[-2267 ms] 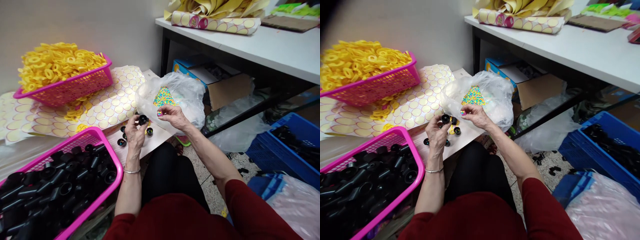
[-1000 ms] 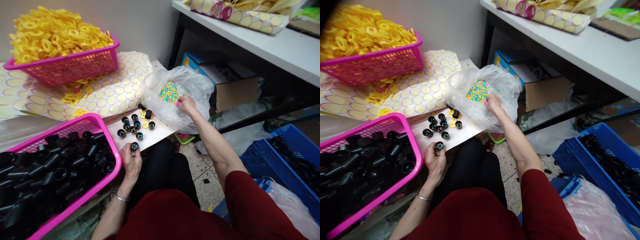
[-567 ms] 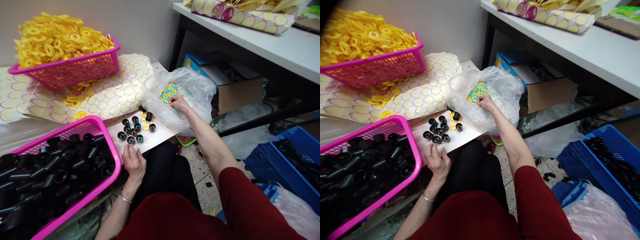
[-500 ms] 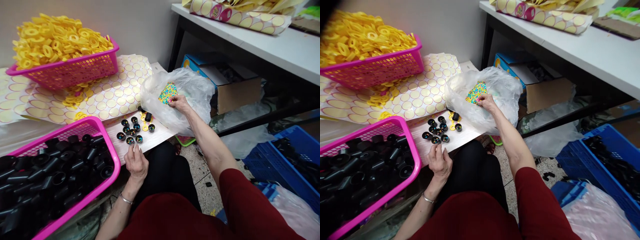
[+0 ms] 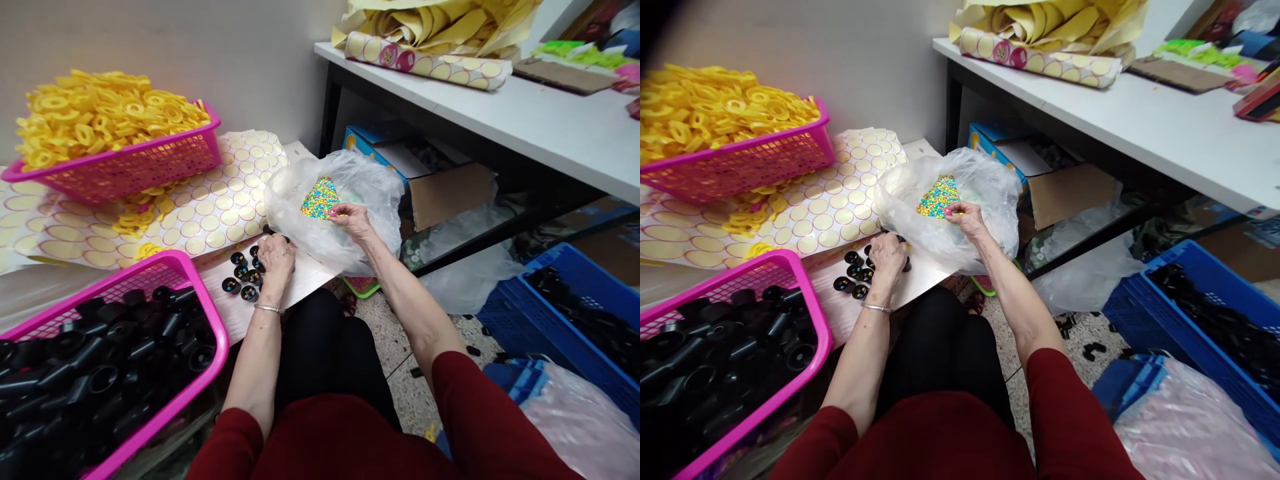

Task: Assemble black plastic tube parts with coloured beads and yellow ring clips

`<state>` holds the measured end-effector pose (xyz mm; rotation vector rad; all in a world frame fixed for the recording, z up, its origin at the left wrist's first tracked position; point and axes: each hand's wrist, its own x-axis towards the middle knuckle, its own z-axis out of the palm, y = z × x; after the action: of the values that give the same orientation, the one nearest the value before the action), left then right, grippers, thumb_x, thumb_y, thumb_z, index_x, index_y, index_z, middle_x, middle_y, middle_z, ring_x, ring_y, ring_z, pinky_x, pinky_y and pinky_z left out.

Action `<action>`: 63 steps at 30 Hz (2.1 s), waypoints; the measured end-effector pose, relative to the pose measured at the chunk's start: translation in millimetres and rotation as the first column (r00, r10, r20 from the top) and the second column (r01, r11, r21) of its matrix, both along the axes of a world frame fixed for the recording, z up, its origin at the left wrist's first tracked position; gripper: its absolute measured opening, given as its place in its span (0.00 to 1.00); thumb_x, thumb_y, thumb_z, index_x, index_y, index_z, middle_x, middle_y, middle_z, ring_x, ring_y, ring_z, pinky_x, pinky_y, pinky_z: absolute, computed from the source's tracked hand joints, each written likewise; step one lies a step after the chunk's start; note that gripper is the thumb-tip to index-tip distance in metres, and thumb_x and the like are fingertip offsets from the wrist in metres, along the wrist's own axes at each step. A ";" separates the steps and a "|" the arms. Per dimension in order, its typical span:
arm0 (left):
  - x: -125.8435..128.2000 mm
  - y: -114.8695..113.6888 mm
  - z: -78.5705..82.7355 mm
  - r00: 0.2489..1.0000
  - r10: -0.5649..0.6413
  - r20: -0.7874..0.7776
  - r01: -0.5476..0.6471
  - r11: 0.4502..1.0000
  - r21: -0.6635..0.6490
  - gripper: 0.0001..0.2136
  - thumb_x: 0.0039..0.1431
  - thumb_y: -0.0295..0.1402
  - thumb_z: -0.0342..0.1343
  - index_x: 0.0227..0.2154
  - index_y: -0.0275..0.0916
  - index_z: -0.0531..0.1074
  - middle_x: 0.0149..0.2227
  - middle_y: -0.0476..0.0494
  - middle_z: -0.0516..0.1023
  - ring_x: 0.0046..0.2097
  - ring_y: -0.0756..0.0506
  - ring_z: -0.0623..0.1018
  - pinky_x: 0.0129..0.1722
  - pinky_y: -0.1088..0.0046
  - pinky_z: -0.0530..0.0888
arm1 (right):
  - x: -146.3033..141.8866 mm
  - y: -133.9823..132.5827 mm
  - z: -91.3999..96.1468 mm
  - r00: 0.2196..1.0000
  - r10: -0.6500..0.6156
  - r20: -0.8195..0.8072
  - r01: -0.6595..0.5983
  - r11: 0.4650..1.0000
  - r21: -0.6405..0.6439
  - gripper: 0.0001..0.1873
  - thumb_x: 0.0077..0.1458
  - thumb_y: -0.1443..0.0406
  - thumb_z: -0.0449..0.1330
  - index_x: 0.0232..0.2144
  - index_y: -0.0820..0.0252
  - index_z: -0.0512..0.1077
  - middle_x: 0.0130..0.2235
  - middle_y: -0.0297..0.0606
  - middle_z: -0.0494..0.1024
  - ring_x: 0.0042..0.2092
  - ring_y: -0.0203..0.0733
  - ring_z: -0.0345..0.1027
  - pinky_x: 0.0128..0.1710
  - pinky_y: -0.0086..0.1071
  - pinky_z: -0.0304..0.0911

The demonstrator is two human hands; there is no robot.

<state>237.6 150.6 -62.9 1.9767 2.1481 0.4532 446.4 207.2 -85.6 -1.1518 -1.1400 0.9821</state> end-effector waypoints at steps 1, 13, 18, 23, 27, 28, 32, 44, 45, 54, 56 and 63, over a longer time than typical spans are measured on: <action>0.0 0.0 1.8 1.000 -0.002 0.010 0.003 1.000 -0.020 0.08 0.55 0.27 0.49 0.33 0.35 0.73 0.37 0.32 0.75 0.44 0.35 0.71 0.41 0.62 0.66 | -1.0 -2.0 1.6 1.000 0.000 -0.025 -0.001 1.000 -0.019 0.15 0.28 0.61 0.71 0.21 0.59 0.73 0.27 0.31 0.74 0.31 0.35 0.66 0.37 0.33 0.63; -28.3 -45.4 16.2 0.437 -0.064 0.897 -0.065 0.993 0.103 0.13 0.41 0.33 0.66 0.33 0.37 0.76 0.32 0.46 0.76 0.36 0.46 0.73 0.40 0.69 0.68 | -27.8 -55.9 36.4 0.988 0.024 -0.155 -0.019 0.999 0.034 0.16 0.31 0.60 0.71 0.25 0.59 0.72 0.28 0.31 0.75 0.32 0.34 0.68 0.38 0.33 0.66; -23.8 -76.6 27.9 -0.170 0.129 0.977 0.107 0.988 -0.112 0.17 0.37 0.30 0.69 0.34 0.38 0.75 0.31 0.49 0.77 0.30 0.52 0.73 0.30 0.78 0.69 | -58.7 -112.0 46.4 0.974 0.149 -0.172 -0.149 0.989 0.008 0.17 0.35 0.58 0.73 0.28 0.57 0.74 0.30 0.33 0.76 0.34 0.36 0.69 0.38 0.34 0.67; -18.7 -88.6 32.8 -0.342 0.288 0.894 0.202 0.952 -0.229 0.11 0.49 0.25 0.61 0.37 0.41 0.72 0.33 0.50 0.76 0.31 0.52 0.75 0.31 0.77 0.73 | -78.8 -159.1 45.1 0.988 0.155 -0.021 -0.153 0.986 0.070 0.10 0.46 0.61 0.67 0.33 0.56 0.76 0.33 0.34 0.75 0.36 0.37 0.69 0.38 0.33 0.66; -15.6 -93.5 26.3 -0.426 0.385 0.819 0.218 0.922 -0.320 0.02 0.57 0.24 0.55 0.31 0.36 0.70 0.29 0.49 0.75 0.30 0.53 0.75 0.30 0.78 0.74 | -80.3 -178.0 40.9 0.954 0.128 0.271 -0.174 0.973 0.153 0.06 0.53 0.65 0.62 0.35 0.56 0.75 0.34 0.35 0.74 0.37 0.38 0.68 0.38 0.34 0.65; -14.4 -95.0 24.0 -0.437 0.401 0.805 0.230 0.915 -0.331 0.02 0.58 0.25 0.55 0.30 0.35 0.70 0.29 0.49 0.74 0.30 0.53 0.75 0.30 0.78 0.75 | -79.6 -180.0 40.3 0.930 0.117 0.348 -0.182 0.970 0.161 0.06 0.54 0.65 0.60 0.36 0.56 0.75 0.34 0.36 0.74 0.37 0.39 0.68 0.39 0.35 0.65; -8.1 -101.9 16.2 -0.473 0.446 0.760 0.239 0.895 -0.376 0.04 0.59 0.27 0.55 0.28 0.34 0.70 0.25 0.49 0.74 0.27 0.53 0.75 0.28 0.79 0.75 | -77.2 -182.8 42.7 0.752 0.012 0.660 -0.208 0.953 0.220 0.07 0.59 0.66 0.56 0.37 0.56 0.74 0.35 0.39 0.73 0.39 0.42 0.67 0.40 0.36 0.64; -5.8 -104.1 6.0 -0.544 0.607 0.579 0.314 0.787 -0.531 0.08 0.60 0.21 0.49 0.28 0.31 0.71 0.24 0.46 0.76 0.25 0.53 0.76 0.26 0.81 0.76 | -82.5 -190.2 63.6 0.133 -0.165 0.977 -0.350 0.915 0.202 0.15 0.55 0.75 0.52 0.37 0.57 0.74 0.36 0.45 0.73 0.38 0.48 0.57 0.32 0.39 0.53; -5.8 -104.1 5.9 -0.539 0.622 0.567 0.326 0.776 -0.540 0.09 0.61 0.21 0.48 0.28 0.31 0.71 0.24 0.45 0.76 0.25 0.53 0.76 0.25 0.81 0.76 | -80.7 -189.3 63.1 0.145 -0.163 0.976 -0.351 0.914 0.205 0.15 0.55 0.75 0.52 0.37 0.57 0.75 0.36 0.44 0.73 0.38 0.48 0.57 0.32 0.39 0.53; -3.6 -105.3 -1.9 -0.513 0.679 0.526 0.394 0.730 -0.558 0.09 0.62 0.24 0.48 0.29 0.31 0.72 0.24 0.44 0.76 0.25 0.53 0.75 0.22 0.82 0.74 | -61.2 -181.0 48.0 0.559 0.002 0.829 -0.312 0.927 0.209 0.09 0.60 0.66 0.55 0.39 0.55 0.75 0.35 0.39 0.72 0.38 0.43 0.62 0.37 0.37 0.61; -3.6 -106.4 -3.7 -0.508 0.675 0.535 0.400 0.735 -0.547 0.08 0.61 0.23 0.49 0.28 0.32 0.72 0.24 0.45 0.75 0.24 0.53 0.75 0.23 0.82 0.74 | -59.7 -181.7 43.4 0.620 0.032 0.784 -0.305 0.930 0.203 0.09 0.59 0.65 0.55 0.40 0.53 0.75 0.35 0.39 0.72 0.38 0.43 0.64 0.38 0.37 0.63; -3.7 -113.0 -9.4 -0.487 0.633 0.602 0.433 0.774 -0.462 0.10 0.61 0.21 0.47 0.29 0.32 0.73 0.27 0.44 0.76 0.26 0.53 0.76 0.23 0.82 0.74 | -62.8 -187.4 42.8 0.480 -0.027 0.877 -0.299 0.935 0.193 0.11 0.59 0.68 0.54 0.36 0.55 0.77 0.34 0.40 0.72 0.37 0.43 0.61 0.34 0.36 0.60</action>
<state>233.9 37.6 -72.3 0.0329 0.7175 0.8755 383.6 19.7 -42.8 -1.3185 -2.1691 0.1991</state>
